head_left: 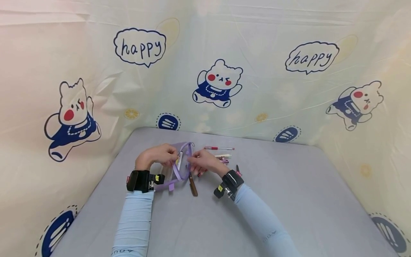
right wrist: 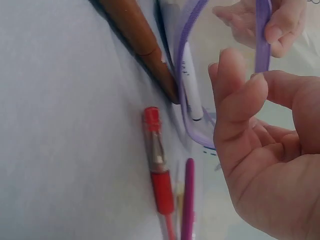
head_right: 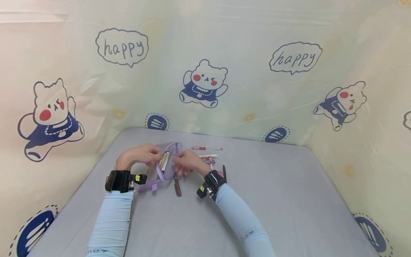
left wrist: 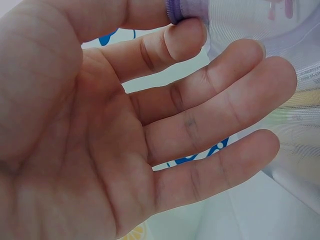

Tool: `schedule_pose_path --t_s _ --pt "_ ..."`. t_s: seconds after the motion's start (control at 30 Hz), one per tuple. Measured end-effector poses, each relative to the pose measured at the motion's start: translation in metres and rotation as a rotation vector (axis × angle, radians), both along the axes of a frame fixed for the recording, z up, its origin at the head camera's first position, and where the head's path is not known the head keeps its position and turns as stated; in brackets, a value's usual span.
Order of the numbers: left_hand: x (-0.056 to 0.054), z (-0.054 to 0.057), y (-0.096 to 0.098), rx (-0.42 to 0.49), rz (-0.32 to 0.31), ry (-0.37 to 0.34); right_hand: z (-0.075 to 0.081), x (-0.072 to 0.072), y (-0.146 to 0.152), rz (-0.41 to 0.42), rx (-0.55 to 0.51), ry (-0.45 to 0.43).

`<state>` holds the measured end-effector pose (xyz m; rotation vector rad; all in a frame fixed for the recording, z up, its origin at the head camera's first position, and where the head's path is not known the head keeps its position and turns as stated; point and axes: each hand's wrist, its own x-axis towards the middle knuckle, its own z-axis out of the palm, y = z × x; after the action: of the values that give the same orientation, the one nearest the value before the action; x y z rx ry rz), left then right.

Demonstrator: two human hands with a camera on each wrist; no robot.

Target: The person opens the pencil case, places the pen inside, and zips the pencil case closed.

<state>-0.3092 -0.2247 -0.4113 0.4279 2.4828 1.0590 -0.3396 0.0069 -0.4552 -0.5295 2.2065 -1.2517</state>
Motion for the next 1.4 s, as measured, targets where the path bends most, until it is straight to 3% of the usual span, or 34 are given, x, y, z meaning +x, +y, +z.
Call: schedule_pose_path --t_s 0.33,0.57,0.7,0.9,1.4 --pt "0.002 0.000 -0.003 -0.007 0.010 0.005 0.015 0.008 0.012 0.043 0.078 0.098" --pt "0.003 0.000 -0.003 0.000 -0.005 0.017 0.019 0.016 0.032 0.054 0.095 0.122" --pt "0.003 0.002 -0.004 0.009 -0.003 0.022 0.018 0.017 0.044 0.074 0.089 0.154" --pt "0.005 0.004 -0.006 0.008 0.000 0.025 0.016 0.015 0.059 0.076 0.158 0.206" --pt "0.004 0.005 -0.005 0.020 -0.003 0.025 0.013 0.014 0.095 0.078 0.258 0.203"
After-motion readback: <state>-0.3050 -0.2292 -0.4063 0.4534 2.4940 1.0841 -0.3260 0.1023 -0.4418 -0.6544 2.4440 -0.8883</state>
